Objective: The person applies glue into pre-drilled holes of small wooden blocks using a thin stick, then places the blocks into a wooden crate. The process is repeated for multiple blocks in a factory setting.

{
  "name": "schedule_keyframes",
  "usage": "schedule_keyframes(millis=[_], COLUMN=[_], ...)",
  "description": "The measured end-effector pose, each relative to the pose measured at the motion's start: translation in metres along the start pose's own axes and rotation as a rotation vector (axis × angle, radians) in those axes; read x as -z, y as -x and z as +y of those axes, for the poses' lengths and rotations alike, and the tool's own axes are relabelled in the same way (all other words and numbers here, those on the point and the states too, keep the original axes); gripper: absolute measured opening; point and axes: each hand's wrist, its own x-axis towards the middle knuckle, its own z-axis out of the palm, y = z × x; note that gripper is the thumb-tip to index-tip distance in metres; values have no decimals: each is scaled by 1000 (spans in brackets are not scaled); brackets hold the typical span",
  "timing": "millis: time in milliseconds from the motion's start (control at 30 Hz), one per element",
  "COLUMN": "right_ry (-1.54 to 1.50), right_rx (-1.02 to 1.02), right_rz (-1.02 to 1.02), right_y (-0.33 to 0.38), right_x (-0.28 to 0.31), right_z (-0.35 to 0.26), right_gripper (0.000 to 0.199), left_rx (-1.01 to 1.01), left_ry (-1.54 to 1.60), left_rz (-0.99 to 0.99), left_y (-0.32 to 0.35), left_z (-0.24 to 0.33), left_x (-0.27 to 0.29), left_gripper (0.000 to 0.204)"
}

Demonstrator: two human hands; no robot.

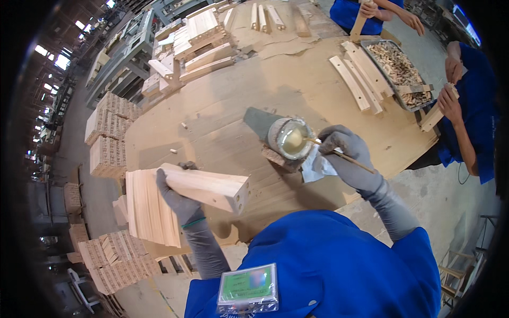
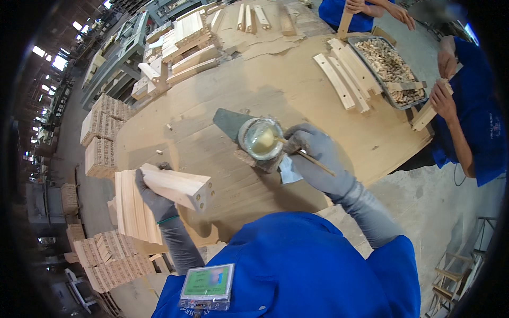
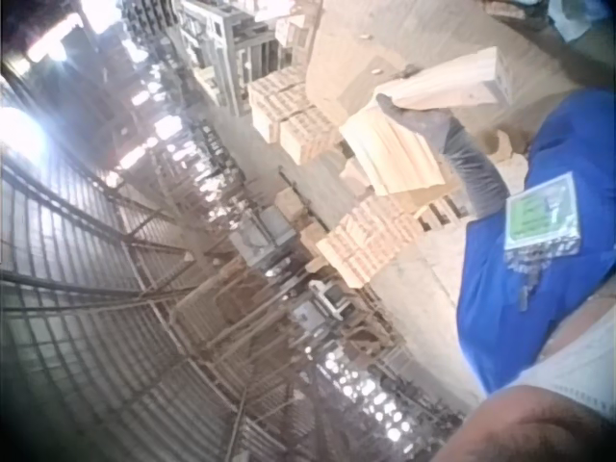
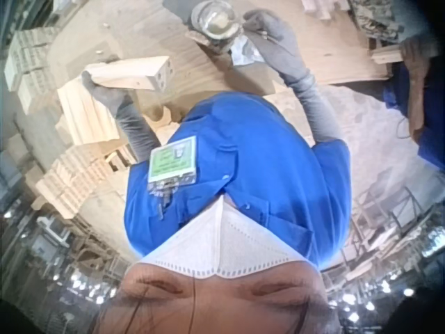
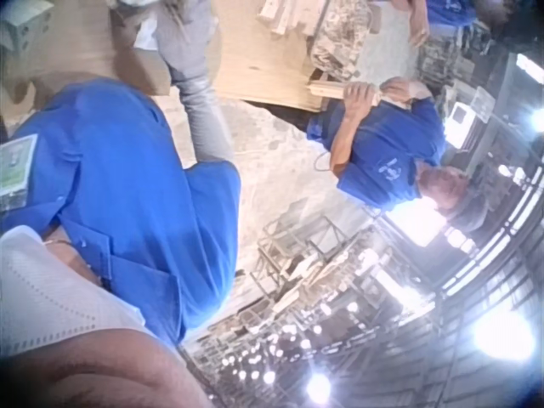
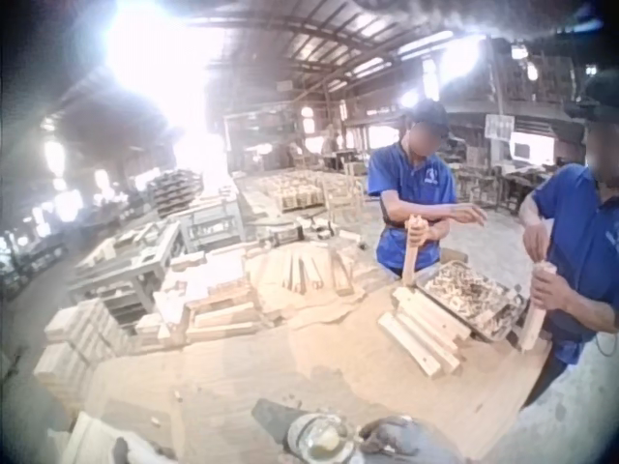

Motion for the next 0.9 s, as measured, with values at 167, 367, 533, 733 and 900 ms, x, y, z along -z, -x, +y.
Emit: schedule_keyframes(millis=[167, 367, 533, 733, 900], right_ry=[-24, -565, -373, -293, -384], right_rx=[-119, -268, 67, -43, -518], right_rz=[8, -257, -303, -218, -130], right_y=[6, -1, 2, 3, -11], right_x=[21, 25, 4, 21, 67], right_z=[-24, -50, -42, -18, 35], right_gripper=[0, 38, 74, 89, 89], left_rx=[113, 53, 17, -24, -192], left_ry=[64, -105, -209, -401, -574], left_rz=[23, -163, -392, -577, -635], left_y=[-11, 15, 47, 73, 64], left_z=[-13, -25, -71, -110, -104], left_x=[4, -57, -141, -197, -175], left_gripper=[36, 35, 43, 64, 63])
